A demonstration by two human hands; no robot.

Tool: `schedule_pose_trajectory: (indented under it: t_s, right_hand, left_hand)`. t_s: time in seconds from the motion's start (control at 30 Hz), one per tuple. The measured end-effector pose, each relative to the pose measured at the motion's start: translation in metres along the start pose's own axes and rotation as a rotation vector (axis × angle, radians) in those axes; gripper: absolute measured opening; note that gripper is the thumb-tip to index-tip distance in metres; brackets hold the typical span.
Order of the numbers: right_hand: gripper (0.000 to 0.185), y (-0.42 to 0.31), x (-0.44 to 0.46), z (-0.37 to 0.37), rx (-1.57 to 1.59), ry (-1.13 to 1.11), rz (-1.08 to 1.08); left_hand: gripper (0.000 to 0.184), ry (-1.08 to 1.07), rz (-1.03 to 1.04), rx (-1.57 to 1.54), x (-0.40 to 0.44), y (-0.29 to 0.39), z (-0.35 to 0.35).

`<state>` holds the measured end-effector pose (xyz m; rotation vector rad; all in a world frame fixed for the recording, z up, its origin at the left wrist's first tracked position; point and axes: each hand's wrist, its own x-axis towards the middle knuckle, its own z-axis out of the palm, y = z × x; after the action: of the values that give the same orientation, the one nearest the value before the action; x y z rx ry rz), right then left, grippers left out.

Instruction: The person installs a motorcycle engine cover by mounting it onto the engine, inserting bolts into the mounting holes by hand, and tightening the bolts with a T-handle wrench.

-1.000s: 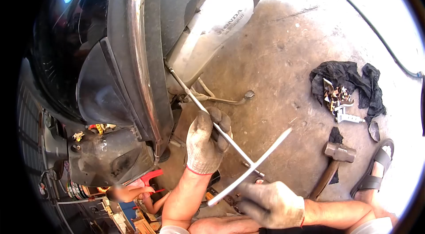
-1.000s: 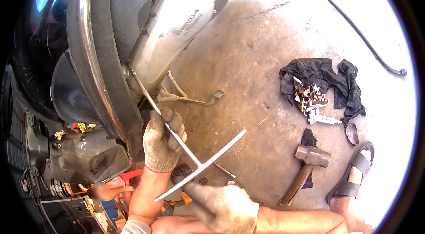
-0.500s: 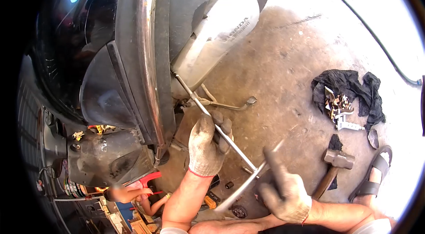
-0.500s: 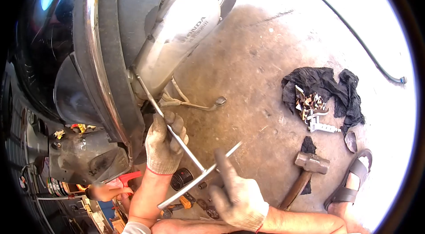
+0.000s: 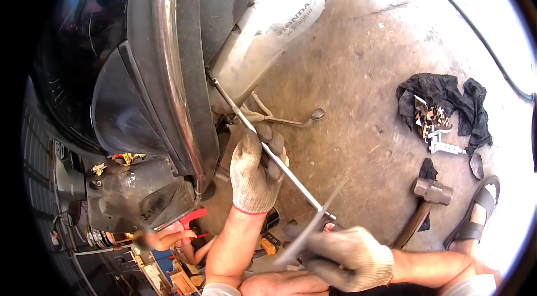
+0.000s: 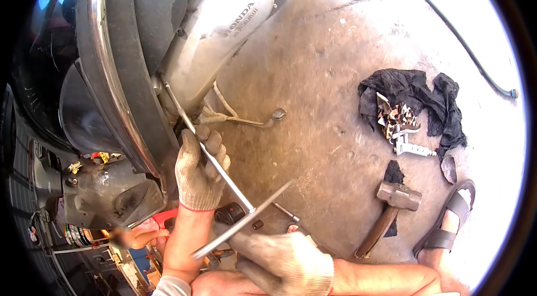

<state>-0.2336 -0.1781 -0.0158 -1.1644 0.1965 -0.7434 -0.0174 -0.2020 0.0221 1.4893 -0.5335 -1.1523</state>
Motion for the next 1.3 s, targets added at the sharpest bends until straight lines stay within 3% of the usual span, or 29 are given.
schedule_pose_trajectory:
  t_s: [0.03,0.1,0.13,0.23,0.27,0.3,0.37,0.43,0.47,0.57,0.77,0.83,0.9,0.93,0.97,1.03,1.07,1.1,1.17,1.23,1.3]
  right_hand:
    - [0.049,0.007,0.000,-0.009,-0.097,0.084,-0.169]
    - [0.049,0.003,0.003,-0.016,-0.263,0.334,-0.028]
    - [0.049,0.009,0.002,-0.017,-0.327,0.347,0.017]
    - [0.049,0.015,-0.005,-0.003,-0.261,0.078,0.043]
    - [0.044,0.008,-0.003,-0.001,-0.168,-0.105,0.173]
    - [0.040,0.008,-0.002,0.002,-0.079,-0.129,0.018]
    - [0.033,-0.002,0.002,-0.007,-0.033,-0.026,-0.054]
    - [0.039,0.004,-0.002,-0.018,-0.156,0.271,-0.164]
    - [0.033,-0.001,-0.003,-0.022,-0.139,0.276,0.000]
    - [0.024,0.005,0.002,-0.021,-0.327,0.438,0.025]
    - [0.029,-0.001,0.017,-0.029,-0.275,0.422,0.118]
    - [0.024,0.010,0.017,-0.027,-0.347,0.433,-0.005]
    - [0.030,0.008,0.020,-0.026,0.645,0.341,0.576]
    - [0.044,0.013,0.021,-0.017,0.842,0.390,0.673]
    - [0.039,0.047,0.007,-0.008,1.099,0.357,0.746]
    - [0.040,0.038,0.011,-0.003,1.049,0.342,0.996]
    - [0.027,0.019,0.020,-0.011,0.894,0.275,0.997]
    - [0.027,0.025,0.014,-0.017,0.889,0.278,1.000]
    - [0.013,0.036,0.006,-0.034,-0.574,0.216,-0.105]
    - [0.035,0.019,0.009,-0.028,-0.452,0.328,0.146]
    - [0.048,0.006,0.025,-0.022,-0.584,0.217,-0.061]
  left_hand:
    - [0.034,0.009,-0.003,0.009,-0.001,0.000,0.000]
    - [0.034,-0.012,-0.003,0.006,-0.001,0.003,-0.003]
    - [0.033,-0.033,-0.002,0.005,-0.001,0.003,-0.004]
    - [0.033,-0.082,0.036,-0.018,0.006,0.001,-0.005]
    - [0.033,-0.078,0.032,-0.017,0.007,-0.001,-0.006]
    - [0.033,-0.070,0.038,-0.012,0.008,-0.002,-0.007]
    - [0.032,-0.063,0.047,-0.010,0.007,-0.003,-0.008]
    - [0.032,-0.032,0.026,0.016,0.006,0.001,-0.007]
    - [0.032,-0.029,0.029,0.010,0.005,0.001,-0.006]
    - [0.032,-0.003,0.020,0.007,0.006,0.002,-0.004]
    - [0.033,-0.018,0.018,-0.009,0.007,0.001,-0.008]
    - [0.033,-0.021,0.029,0.019,0.006,0.000,-0.009]
    - [0.034,-0.029,0.027,-0.032,0.006,0.000,-0.013]
    - [0.035,-0.041,0.024,-0.076,0.007,0.001,-0.016]
    - [0.035,-0.086,0.024,-0.098,0.009,0.003,-0.020]
    - [0.035,-0.041,0.037,-0.079,0.010,0.003,-0.015]
    - [0.035,-0.041,0.039,-0.084,0.009,0.004,-0.014]
    - [0.035,-0.033,0.023,-0.084,0.009,0.004,-0.013]
    - [0.034,-0.023,0.008,-0.089,0.009,0.004,-0.014]
    - [0.034,-0.041,0.014,-0.079,0.009,0.003,-0.016]
    - [0.034,-0.054,0.016,-0.081,0.010,0.001,-0.017]
